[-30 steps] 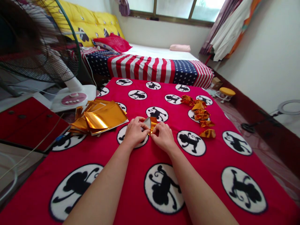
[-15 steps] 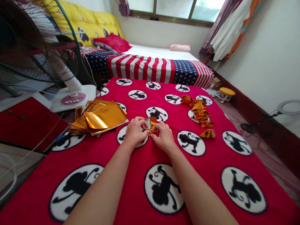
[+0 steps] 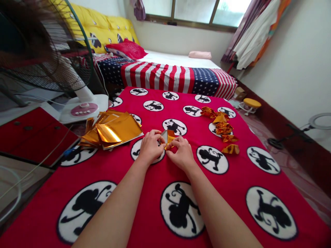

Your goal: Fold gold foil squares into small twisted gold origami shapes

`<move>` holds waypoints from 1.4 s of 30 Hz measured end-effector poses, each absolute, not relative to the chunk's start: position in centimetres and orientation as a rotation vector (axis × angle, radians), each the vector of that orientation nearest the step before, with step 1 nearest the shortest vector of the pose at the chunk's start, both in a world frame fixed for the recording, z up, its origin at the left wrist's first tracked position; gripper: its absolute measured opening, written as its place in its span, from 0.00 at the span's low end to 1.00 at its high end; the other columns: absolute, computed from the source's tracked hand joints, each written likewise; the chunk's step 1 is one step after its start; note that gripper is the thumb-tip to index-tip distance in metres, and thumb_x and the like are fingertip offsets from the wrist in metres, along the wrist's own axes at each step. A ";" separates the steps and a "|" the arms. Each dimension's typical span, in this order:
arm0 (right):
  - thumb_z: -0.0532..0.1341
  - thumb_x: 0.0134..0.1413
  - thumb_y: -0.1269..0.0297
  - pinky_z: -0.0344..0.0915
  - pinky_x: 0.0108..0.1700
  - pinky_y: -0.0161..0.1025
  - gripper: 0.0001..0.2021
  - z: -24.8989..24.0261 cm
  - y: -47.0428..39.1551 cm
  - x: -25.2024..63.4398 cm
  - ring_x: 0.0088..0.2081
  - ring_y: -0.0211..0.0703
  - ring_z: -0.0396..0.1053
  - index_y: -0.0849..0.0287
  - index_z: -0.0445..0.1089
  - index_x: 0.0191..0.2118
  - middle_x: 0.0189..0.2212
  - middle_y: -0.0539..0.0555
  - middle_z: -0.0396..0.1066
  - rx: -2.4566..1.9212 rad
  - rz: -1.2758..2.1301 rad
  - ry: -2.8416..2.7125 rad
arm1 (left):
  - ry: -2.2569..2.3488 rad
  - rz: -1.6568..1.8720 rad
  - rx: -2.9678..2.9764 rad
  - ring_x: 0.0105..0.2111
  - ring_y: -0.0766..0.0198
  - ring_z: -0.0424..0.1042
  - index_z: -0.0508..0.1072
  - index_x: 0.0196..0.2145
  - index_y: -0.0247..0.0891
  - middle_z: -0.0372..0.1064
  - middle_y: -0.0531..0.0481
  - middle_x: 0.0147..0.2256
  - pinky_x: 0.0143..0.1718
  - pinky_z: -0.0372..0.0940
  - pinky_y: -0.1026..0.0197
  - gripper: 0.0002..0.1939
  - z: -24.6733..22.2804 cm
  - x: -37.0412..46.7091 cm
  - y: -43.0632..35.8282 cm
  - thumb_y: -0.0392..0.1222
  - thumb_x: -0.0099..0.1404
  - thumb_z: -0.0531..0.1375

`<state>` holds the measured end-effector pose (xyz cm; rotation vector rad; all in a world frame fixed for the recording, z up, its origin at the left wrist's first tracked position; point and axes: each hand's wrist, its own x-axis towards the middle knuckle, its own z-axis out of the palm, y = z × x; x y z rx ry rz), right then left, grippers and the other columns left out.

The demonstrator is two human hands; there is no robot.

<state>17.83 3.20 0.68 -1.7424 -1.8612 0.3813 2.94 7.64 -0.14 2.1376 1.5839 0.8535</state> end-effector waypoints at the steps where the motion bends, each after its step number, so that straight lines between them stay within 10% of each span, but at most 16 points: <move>1: 0.66 0.48 0.63 0.57 0.42 0.41 0.02 0.7 3.1 17.8 0.42 0.46 0.63 0.52 0.76 0.30 0.38 0.51 0.68 -1.738 0.371 -1.874 | 1.581 0.862 2.138 0.47 0.52 0.69 0.76 0.27 0.41 0.70 0.48 0.47 0.53 0.63 0.48 0.02 -0.2 2.9 7.7 0.39 0.52 0.66; 15: 0.59 0.54 0.73 0.54 0.41 0.40 0.05 1.4 2.4 17.6 0.42 0.46 0.65 0.58 0.71 0.32 0.38 0.55 0.69 -1.738 0.189 -2.079 | 1.461 1.144 1.868 0.31 0.65 0.72 0.71 0.48 0.38 0.75 0.50 0.38 0.38 0.68 0.60 0.23 -0.8 1.9 8.3 0.27 0.55 0.56; 21: 0.57 0.55 0.74 0.52 0.42 0.42 0.06 1.5 3.0 20.3 0.42 0.46 0.65 0.58 0.69 0.31 0.38 0.56 0.70 -1.871 0.057 -2.071 | 1.309 1.149 1.979 0.41 0.62 0.74 0.79 0.32 0.39 0.76 0.49 0.38 0.47 0.68 0.59 0.17 -0.4 1.5 8.1 0.27 0.58 0.52; 42: 0.59 0.55 0.76 0.57 0.45 0.41 0.10 1.0 3.8 22.3 0.44 0.46 0.67 0.55 0.75 0.37 0.39 0.54 0.71 -1.659 0.073 -2.038 | 1.105 0.980 2.334 0.43 0.58 0.72 0.79 0.40 0.40 0.78 0.47 0.42 0.49 0.66 0.55 0.11 -0.5 2.0 8.0 0.34 0.65 0.57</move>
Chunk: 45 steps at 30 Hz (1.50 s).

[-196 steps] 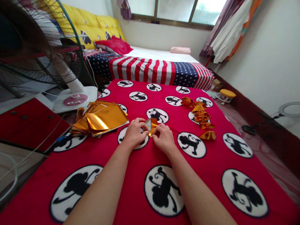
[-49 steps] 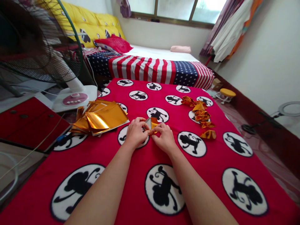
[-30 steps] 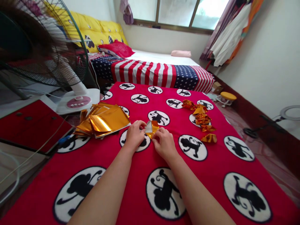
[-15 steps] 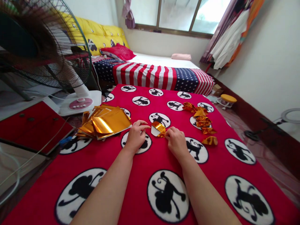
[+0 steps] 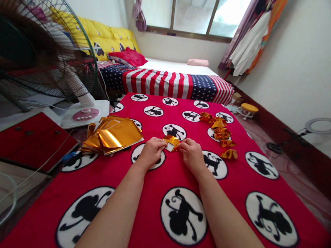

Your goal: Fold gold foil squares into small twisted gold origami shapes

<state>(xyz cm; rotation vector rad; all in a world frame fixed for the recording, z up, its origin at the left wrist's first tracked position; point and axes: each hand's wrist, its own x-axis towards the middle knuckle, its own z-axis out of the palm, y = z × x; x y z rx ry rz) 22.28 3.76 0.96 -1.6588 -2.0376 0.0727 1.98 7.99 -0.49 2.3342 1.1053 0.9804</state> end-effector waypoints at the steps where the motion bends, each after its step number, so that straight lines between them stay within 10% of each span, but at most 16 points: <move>1: 0.59 0.55 0.76 0.57 0.45 0.41 0.10 0.9 3.7 22.3 0.44 0.46 0.67 0.55 0.76 0.37 0.39 0.54 0.71 -1.648 0.062 -2.034 | 1.119 0.980 2.317 0.42 0.58 0.72 0.79 0.40 0.40 0.78 0.47 0.40 0.47 0.66 0.55 0.11 -0.5 2.0 8.0 0.35 0.66 0.57; 12: 0.61 0.55 0.72 0.63 0.40 0.40 0.06 -0.2 4.1 21.7 0.37 0.44 0.68 0.57 0.76 0.32 0.35 0.54 0.70 -1.568 0.152 -1.847 | 1.397 1.030 2.089 0.34 0.60 0.73 0.68 0.57 0.39 0.74 0.48 0.37 0.41 0.69 0.57 0.28 -1.1 3.5 8.7 0.33 0.58 0.63; 17: 0.60 0.53 0.75 0.64 0.42 0.40 0.08 -0.6 4.3 21.4 0.38 0.44 0.68 0.57 0.75 0.32 0.35 0.54 0.69 -1.522 0.232 -1.781 | 1.403 1.030 2.312 0.51 0.53 0.67 0.76 0.48 0.41 0.67 0.45 0.53 0.55 0.62 0.50 0.19 -0.9 3.3 8.9 0.35 0.58 0.65; 30: 0.56 0.52 0.79 0.66 0.40 0.39 0.12 -0.8 5.1 22.4 0.37 0.43 0.68 0.57 0.72 0.27 0.33 0.54 0.67 -1.344 0.329 -1.745 | 1.188 0.924 2.402 0.41 0.58 0.68 0.80 0.38 0.40 0.74 0.47 0.38 0.45 0.65 0.54 0.09 -0.4 2.6 8.9 0.35 0.63 0.60; 45: 0.61 0.49 0.78 0.67 0.49 0.44 0.11 -0.2 4.7 23.3 0.42 0.45 0.71 0.55 0.78 0.32 0.37 0.54 0.74 -1.272 0.480 -1.805 | 1.158 0.819 2.535 0.46 0.56 0.71 0.80 0.42 0.44 0.77 0.50 0.44 0.47 0.59 0.50 0.16 0.9 2.4 7.2 0.32 0.61 0.57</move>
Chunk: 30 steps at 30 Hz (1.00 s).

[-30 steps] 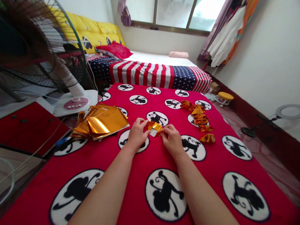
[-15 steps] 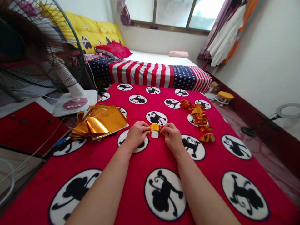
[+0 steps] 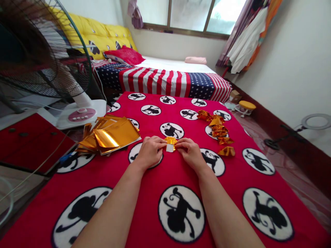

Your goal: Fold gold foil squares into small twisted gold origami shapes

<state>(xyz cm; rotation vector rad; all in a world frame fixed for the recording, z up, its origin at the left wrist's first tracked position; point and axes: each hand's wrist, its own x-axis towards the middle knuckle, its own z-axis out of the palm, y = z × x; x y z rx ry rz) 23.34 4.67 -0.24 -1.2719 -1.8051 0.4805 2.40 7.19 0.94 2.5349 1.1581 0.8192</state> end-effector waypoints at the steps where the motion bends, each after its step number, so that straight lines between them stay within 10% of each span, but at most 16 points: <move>1: 0.62 0.49 0.78 0.67 0.48 0.44 0.11 -0.2 4.7 23.4 0.42 0.45 0.71 0.56 0.78 0.32 0.37 0.54 0.75 -1.271 0.487 -1.806 | 1.154 0.816 2.525 0.46 0.56 0.71 0.80 0.42 0.45 0.77 0.50 0.44 0.47 0.59 0.50 0.15 0.9 2.4 7.2 0.32 0.62 0.57; 30: 0.63 0.51 0.73 0.66 0.37 0.38 0.06 -1.3 4.5 22.8 0.33 0.42 0.69 0.56 0.76 0.30 0.30 0.52 0.71 -1.366 0.469 -1.668 | 1.055 1.026 2.277 0.39 0.60 0.72 0.79 0.32 0.38 0.75 0.46 0.36 0.44 0.67 0.56 0.09 -0.4 2.7 8.2 0.33 0.64 0.58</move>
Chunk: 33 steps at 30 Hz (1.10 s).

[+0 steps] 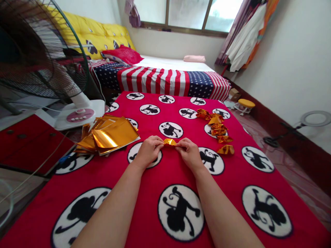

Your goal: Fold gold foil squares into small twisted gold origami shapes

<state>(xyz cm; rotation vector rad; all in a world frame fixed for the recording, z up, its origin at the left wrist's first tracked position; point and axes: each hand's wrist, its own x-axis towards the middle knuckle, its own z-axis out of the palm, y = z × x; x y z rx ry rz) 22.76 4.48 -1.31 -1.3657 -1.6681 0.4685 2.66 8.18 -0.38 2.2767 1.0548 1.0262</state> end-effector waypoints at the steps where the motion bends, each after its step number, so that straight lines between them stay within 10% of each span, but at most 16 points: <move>1: 0.63 0.51 0.72 0.66 0.36 0.37 0.05 -1.4 4.4 22.7 0.32 0.41 0.69 0.56 0.76 0.29 0.29 0.52 0.70 -1.387 0.470 -1.661 | 1.072 1.021 2.268 0.38 0.60 0.72 0.79 0.31 0.38 0.75 0.46 0.36 0.44 0.67 0.56 0.09 -0.3 2.6 8.1 0.34 0.64 0.58; 33: 0.64 0.46 0.74 0.66 0.35 0.36 0.06 -1.0 4.2 23.0 0.32 0.41 0.70 0.55 0.77 0.27 0.29 0.52 0.71 -1.348 0.607 -1.645 | 1.087 0.969 2.062 0.37 0.62 0.75 0.81 0.31 0.42 0.76 0.49 0.36 0.41 0.69 0.61 0.07 -0.3 1.4 8.0 0.33 0.57 0.63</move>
